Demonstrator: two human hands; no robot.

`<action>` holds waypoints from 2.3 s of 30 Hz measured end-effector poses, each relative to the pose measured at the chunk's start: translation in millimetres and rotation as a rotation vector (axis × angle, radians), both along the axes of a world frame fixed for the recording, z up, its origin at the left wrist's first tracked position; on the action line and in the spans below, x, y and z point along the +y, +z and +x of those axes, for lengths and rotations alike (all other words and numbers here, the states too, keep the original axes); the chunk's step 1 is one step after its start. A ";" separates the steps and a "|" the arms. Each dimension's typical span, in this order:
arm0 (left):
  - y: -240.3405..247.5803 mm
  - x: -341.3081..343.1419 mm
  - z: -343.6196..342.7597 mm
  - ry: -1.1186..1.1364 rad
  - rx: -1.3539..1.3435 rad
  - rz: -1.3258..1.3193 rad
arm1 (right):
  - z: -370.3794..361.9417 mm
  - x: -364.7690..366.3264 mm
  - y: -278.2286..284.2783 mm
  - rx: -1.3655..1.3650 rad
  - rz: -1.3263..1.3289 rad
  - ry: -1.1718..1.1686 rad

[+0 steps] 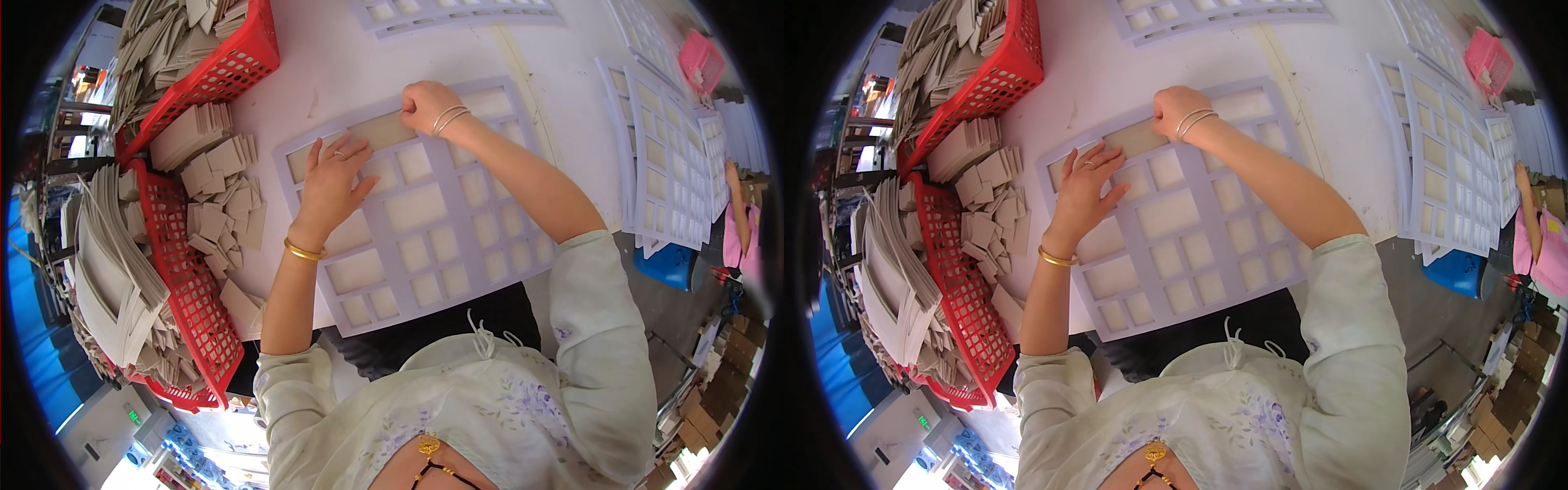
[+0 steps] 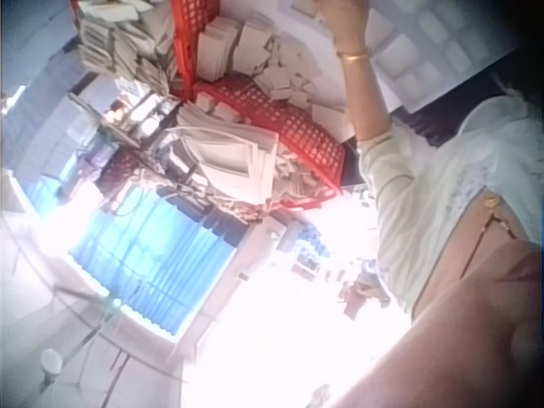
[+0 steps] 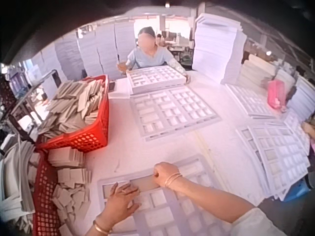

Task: Placing rectangular white cardboard inserts into the organized slots of a plastic grid tray.

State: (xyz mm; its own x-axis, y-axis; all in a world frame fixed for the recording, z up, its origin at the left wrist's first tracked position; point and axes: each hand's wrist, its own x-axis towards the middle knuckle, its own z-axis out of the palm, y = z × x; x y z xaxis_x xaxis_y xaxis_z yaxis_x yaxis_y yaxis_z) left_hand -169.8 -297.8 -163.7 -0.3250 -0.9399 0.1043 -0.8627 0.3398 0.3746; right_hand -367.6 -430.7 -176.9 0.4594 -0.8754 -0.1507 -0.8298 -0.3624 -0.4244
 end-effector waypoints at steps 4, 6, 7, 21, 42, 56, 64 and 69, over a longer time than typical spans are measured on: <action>-0.3 0.0 1.3 0.004 0.016 0.002 | -21.5 -9.3 -4.4 -0.223 -0.063 -0.032; -0.6 0.5 3.1 0.002 0.033 0.021 | -23.6 -7.0 4.1 -0.277 -0.106 -0.061; -0.7 1.3 4.6 0.007 0.032 0.020 | -24.6 -4.3 8.9 -0.234 -0.098 -0.055; 0.7 -1.0 6.1 0.024 0.057 0.034 | -3.8 7.3 13.1 0.206 -0.281 0.249; -20.6 19.2 -12.9 0.162 0.067 -0.257 | -19.9 57.0 -1.2 -0.060 -0.641 0.456; -30.5 5.5 -18.7 0.214 -0.030 -0.156 | 35.6 41.5 49.1 0.240 -0.442 0.585; -62.2 -7.6 -31.1 0.326 0.027 -0.533 | 229.7 44.1 54.1 -0.008 -0.687 0.559; -27.6 1.6 -25.6 0.264 0.476 0.018 | 259.3 49.7 37.7 0.230 -0.540 0.501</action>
